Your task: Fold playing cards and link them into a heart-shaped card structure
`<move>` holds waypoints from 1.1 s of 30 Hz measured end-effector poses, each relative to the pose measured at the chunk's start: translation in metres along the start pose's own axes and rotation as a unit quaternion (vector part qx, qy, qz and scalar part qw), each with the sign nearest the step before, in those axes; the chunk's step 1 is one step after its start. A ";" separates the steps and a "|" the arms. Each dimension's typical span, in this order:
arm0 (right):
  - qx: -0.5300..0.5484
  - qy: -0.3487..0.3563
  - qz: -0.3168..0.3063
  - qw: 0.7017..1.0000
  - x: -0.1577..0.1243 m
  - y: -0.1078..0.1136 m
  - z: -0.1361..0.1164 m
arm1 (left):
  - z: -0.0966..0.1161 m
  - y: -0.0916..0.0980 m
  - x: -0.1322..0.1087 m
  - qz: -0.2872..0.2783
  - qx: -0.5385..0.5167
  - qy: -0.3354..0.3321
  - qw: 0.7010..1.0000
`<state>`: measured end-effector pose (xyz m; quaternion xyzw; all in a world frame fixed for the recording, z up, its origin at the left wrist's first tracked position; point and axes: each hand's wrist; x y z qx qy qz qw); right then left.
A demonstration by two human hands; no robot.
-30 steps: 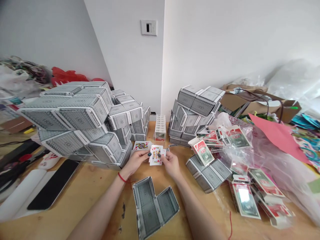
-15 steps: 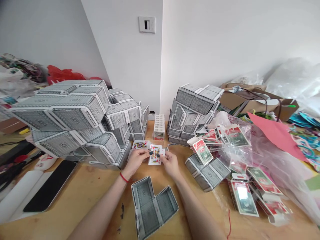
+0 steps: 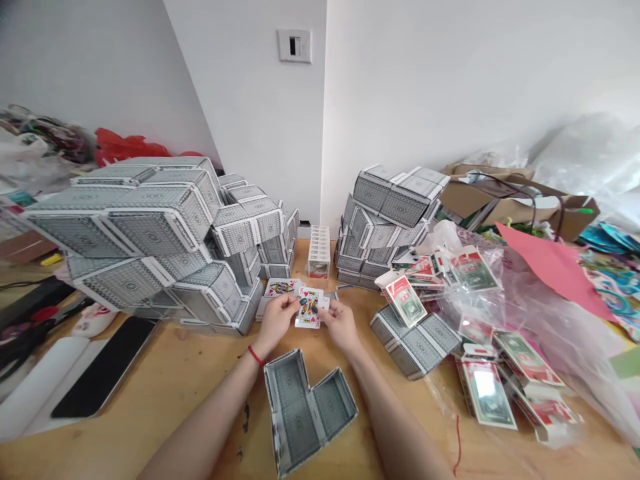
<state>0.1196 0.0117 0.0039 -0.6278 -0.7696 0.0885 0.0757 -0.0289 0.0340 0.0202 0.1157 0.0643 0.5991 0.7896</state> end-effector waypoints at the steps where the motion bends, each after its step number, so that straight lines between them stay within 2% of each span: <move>1: 0.000 0.002 0.000 1.000 0.000 -0.001 0.000 | 0.000 -0.002 -0.001 0.011 0.015 -0.006 1.000; 7: 0.023 0.012 0.002 1.000 -0.001 -0.007 -0.004 | 0.003 -0.008 -0.008 0.044 0.105 -0.054 0.992; 12: 0.042 0.009 0.007 0.999 -0.001 -0.010 -0.007 | 0.005 -0.007 -0.010 0.021 0.188 -0.059 0.980; 20: 0.043 0.006 0.007 0.999 0.000 -0.009 -0.005 | -0.003 -0.006 -0.009 0.016 0.352 -0.058 0.934; 26: 0.042 -0.003 0.003 0.999 0.000 -0.009 -0.003 | -0.007 -0.006 -0.009 0.026 0.387 -0.065 0.920; 33: -0.037 0.000 0.033 0.999 0.002 -0.009 0.002 | -0.009 -0.004 -0.007 0.008 0.404 -0.070 0.912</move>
Point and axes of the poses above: each hand's wrist, its own x-axis towards the middle knuckle, its own y-axis out of the back of the hand, z = x × y, and after that the axes turned 11 degrees about -z, right-handed
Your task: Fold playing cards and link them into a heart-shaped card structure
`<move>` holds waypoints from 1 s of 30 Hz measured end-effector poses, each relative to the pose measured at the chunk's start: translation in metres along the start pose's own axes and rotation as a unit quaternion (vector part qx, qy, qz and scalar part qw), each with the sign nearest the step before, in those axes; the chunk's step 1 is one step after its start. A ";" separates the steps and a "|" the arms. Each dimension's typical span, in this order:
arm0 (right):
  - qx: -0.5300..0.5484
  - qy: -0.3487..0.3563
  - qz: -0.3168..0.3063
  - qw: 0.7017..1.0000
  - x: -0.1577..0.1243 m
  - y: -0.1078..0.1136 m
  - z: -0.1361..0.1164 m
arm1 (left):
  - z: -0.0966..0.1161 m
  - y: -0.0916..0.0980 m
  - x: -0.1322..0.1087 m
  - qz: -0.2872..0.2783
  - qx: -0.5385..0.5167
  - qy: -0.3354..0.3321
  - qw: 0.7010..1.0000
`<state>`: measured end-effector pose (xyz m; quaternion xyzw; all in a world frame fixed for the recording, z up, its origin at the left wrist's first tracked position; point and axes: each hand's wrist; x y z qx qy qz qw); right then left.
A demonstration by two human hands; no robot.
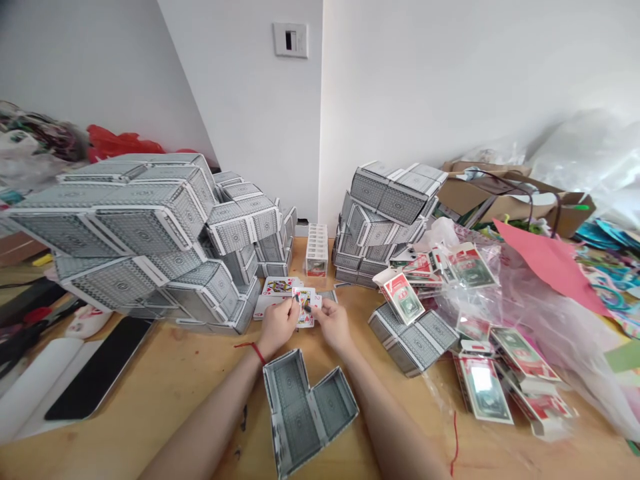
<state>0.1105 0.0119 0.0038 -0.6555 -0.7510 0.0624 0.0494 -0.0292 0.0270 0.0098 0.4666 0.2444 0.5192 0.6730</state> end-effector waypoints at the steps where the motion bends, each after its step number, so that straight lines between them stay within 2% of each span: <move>1: -0.001 0.000 0.002 1.000 0.000 0.000 0.000 | -0.001 -0.001 0.000 -0.002 0.002 0.001 1.000; 8: 0.012 -0.005 -0.004 1.000 0.001 -0.001 -0.001 | 0.001 -0.004 -0.001 0.019 -0.027 0.013 0.999; 16: 0.007 0.000 -0.013 1.000 0.002 0.000 0.002 | 0.002 -0.001 -0.003 0.023 -0.104 0.026 0.994; 30: -0.008 0.023 -0.044 0.999 -0.001 0.000 -0.003 | 0.003 0.000 0.000 0.023 -0.020 0.065 0.997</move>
Point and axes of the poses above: each hand's wrist, its own x-axis towards the middle knuckle, its own y-axis out of the back of the hand, z = x × y, and after that the axes turned 11 degrees about -z, right-handed
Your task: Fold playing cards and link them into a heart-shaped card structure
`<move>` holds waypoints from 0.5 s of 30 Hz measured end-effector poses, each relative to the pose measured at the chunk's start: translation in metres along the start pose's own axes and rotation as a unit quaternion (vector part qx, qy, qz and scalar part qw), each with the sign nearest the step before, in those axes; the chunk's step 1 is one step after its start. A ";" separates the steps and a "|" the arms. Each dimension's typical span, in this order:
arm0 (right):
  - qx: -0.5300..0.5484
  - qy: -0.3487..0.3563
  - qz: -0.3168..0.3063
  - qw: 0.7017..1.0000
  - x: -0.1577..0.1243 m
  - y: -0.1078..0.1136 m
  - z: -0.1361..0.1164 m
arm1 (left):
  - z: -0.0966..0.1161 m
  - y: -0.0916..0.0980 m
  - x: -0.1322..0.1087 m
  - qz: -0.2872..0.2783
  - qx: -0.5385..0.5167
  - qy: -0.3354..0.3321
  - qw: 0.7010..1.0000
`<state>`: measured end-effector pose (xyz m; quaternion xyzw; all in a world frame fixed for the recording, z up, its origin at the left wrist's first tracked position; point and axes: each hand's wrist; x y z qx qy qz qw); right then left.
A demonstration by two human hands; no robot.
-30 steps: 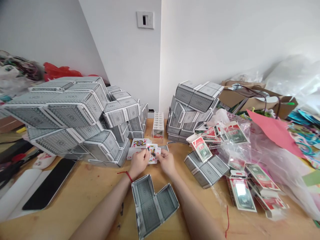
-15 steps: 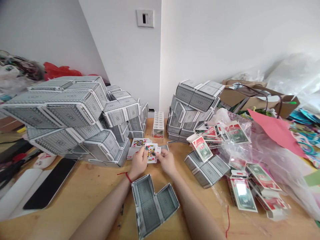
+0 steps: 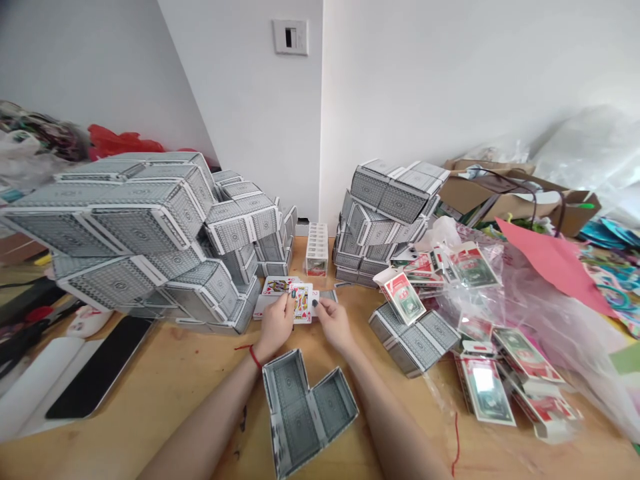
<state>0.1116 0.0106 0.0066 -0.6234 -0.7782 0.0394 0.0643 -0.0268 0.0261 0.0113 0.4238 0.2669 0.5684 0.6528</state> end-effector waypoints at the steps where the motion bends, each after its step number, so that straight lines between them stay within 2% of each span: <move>1: -0.017 0.005 0.003 1.000 0.000 0.000 0.000 | 0.000 0.000 0.000 -0.001 0.002 -0.001 1.000; 6: -0.153 0.037 0.045 0.987 -0.002 -0.005 0.003 | 0.001 -0.003 0.000 -0.004 0.000 -0.019 1.000; 11: -0.317 0.041 0.130 0.939 -0.006 -0.013 0.005 | 0.001 -0.006 -0.001 -0.022 -0.028 -0.076 0.996; 13: -0.300 0.041 0.137 0.943 -0.006 -0.012 0.005 | 0.000 -0.006 -0.002 -0.018 -0.044 -0.084 0.995; 15: -0.194 0.027 0.104 0.975 -0.004 -0.009 0.004 | -0.001 -0.005 -0.001 0.002 -0.064 -0.073 0.995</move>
Point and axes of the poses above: each hand's wrist, its own x-axis towards the middle knuckle, its own y-axis out of the back of the hand, z = x × y, and after that the axes turned 11 degrees about -z, right-handed
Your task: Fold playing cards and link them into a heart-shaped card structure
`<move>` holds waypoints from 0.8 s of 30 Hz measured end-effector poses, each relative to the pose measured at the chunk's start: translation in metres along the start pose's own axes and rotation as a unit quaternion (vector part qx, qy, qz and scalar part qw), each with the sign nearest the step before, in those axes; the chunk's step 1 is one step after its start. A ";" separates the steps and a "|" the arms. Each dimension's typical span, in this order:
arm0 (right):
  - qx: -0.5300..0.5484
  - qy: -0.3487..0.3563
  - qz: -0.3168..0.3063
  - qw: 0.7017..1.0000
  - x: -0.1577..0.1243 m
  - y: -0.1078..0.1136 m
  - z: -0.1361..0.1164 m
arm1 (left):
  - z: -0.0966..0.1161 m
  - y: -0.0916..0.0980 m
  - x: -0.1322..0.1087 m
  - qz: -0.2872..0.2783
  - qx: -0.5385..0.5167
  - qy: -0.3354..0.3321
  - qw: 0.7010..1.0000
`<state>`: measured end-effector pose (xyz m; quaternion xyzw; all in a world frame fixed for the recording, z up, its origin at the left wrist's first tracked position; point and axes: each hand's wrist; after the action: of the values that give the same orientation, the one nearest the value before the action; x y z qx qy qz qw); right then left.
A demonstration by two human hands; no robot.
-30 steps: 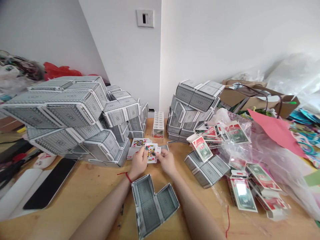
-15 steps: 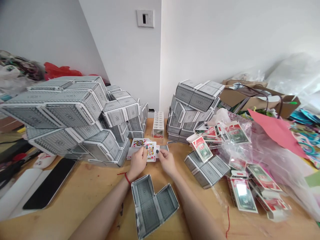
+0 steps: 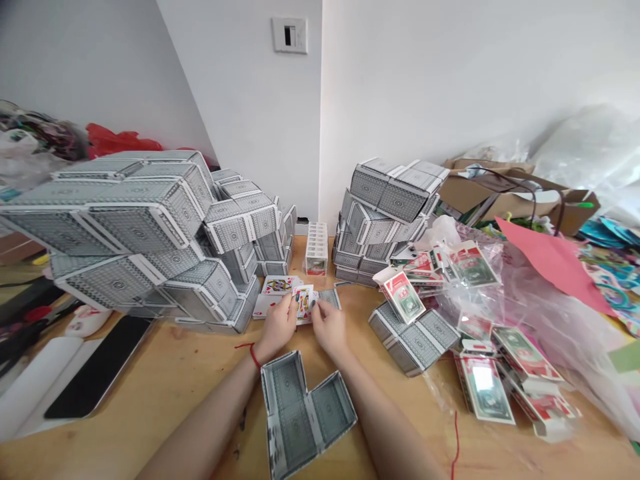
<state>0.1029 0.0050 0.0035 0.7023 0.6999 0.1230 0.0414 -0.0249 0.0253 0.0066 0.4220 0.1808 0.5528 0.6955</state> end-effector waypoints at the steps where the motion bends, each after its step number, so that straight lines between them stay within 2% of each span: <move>1: 0.082 -0.016 -0.031 0.996 0.002 0.002 0.000 | -0.001 0.001 0.001 0.012 -0.012 0.009 1.000; 2: 0.172 -0.037 -0.066 0.982 0.004 0.005 0.001 | -0.001 0.001 0.001 0.023 -0.025 0.018 0.999; 5: 0.383 -0.094 -0.154 0.906 0.007 0.013 0.002 | -0.004 0.004 0.004 0.041 -0.063 0.029 0.997; 7: 0.446 -0.119 -0.189 0.867 0.007 0.017 0.002 | -0.005 0.005 0.004 0.043 -0.082 0.024 0.995; 10: 0.481 -0.140 -0.220 0.837 0.008 0.020 0.003 | -0.005 0.007 0.003 0.034 -0.094 0.009 0.995; 13: 0.486 -0.149 -0.228 0.830 0.009 0.020 0.004 | -0.004 0.007 0.001 0.026 -0.091 -0.004 0.995; 16: 0.476 -0.152 -0.218 0.838 0.010 0.017 0.004 | -0.003 0.006 0.000 0.018 -0.089 -0.011 0.996; 24: 0.456 -0.158 -0.122 0.867 0.011 0.008 0.001 | 0.001 0.004 -0.001 0.000 -0.119 -0.033 0.992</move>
<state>0.1113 0.0156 0.0061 0.5620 0.7424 -0.3285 -0.1585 -0.0276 0.0242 0.0102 0.3543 0.0912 0.5559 0.7464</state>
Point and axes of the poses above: each hand's wrist, its own x-axis towards the middle knuckle, its own y-axis out of the back of the hand, z = x × y, and after that the axes turned 11 degrees about -z, right-handed
